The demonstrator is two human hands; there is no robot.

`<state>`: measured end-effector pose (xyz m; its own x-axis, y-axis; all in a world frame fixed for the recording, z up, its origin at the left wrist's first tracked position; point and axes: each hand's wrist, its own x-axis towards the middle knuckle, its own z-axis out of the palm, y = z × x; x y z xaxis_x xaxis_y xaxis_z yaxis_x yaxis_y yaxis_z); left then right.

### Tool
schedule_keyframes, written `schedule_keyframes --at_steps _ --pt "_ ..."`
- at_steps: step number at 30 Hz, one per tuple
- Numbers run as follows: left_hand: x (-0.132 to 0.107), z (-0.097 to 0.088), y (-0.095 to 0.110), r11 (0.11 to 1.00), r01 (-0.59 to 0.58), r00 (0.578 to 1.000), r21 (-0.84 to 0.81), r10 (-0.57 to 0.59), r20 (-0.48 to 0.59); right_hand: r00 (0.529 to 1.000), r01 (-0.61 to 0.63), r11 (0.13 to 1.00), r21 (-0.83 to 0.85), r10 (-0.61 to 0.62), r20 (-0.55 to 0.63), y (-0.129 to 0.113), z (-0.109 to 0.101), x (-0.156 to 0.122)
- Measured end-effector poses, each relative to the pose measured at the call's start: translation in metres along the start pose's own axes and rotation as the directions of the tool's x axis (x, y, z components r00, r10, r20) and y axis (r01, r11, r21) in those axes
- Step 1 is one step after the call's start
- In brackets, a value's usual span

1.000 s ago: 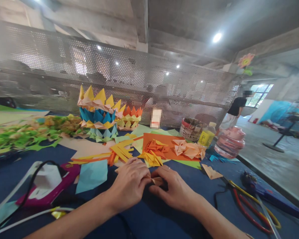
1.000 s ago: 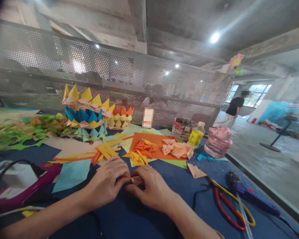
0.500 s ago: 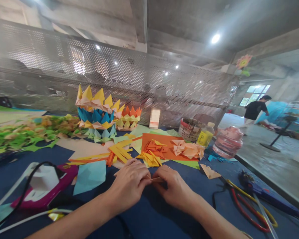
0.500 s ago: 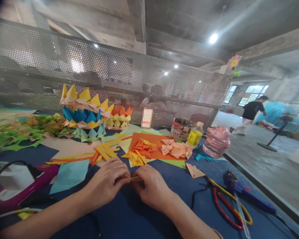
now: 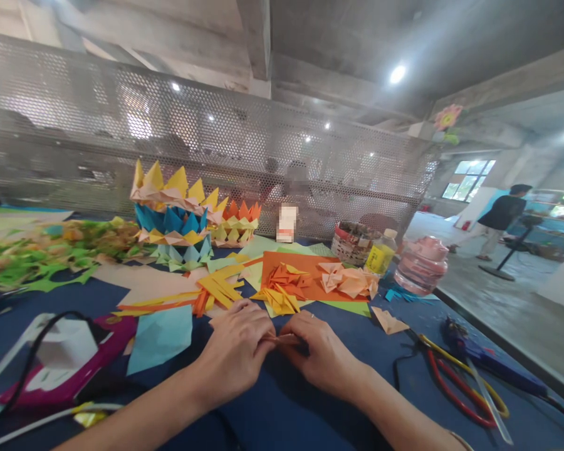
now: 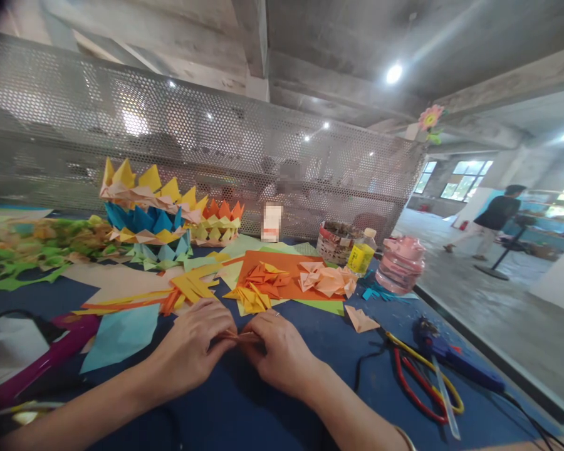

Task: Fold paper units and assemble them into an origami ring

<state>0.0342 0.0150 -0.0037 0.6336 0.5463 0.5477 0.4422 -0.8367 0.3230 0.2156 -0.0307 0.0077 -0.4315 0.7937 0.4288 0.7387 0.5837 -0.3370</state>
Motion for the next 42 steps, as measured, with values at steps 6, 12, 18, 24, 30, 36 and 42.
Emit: schedule_keyframes --at_steps 6,12,18,24,30,36,42 --pt "0.000 0.001 0.000 1.000 -0.012 1.000 -0.018 0.012 -0.007 1.000 0.001 1.000 0.002 -0.001 0.003 0.002 0.000 0.000" --pt "0.002 0.001 0.000 0.999 0.052 0.998 -0.008 -0.052 0.034 0.999 -0.026 1.000 0.005 0.026 0.020 0.002 0.001 0.000" --pt "0.002 0.000 0.000 0.997 0.059 0.996 0.053 -0.063 0.067 0.995 -0.079 0.997 0.021 0.077 0.064 0.000 0.000 0.000" --pt "0.003 0.000 -0.004 0.989 0.125 0.981 0.084 -0.136 0.137 0.977 -0.181 0.983 0.019 0.178 0.114 0.001 -0.004 -0.001" --pt "0.002 -0.003 -0.003 0.987 0.139 0.980 0.075 -0.148 0.130 0.984 -0.172 0.985 0.025 0.170 0.053 0.004 -0.016 0.002" --pt "0.004 -0.003 -0.004 0.989 0.151 0.988 0.009 -0.151 0.035 0.921 -0.389 0.805 -0.448 0.356 -0.160 0.041 -0.049 0.000" --pt "0.005 -0.002 -0.008 0.986 0.154 0.988 0.070 -0.153 -0.022 0.740 -0.587 0.457 -0.668 0.637 -0.214 0.070 -0.083 -0.021"
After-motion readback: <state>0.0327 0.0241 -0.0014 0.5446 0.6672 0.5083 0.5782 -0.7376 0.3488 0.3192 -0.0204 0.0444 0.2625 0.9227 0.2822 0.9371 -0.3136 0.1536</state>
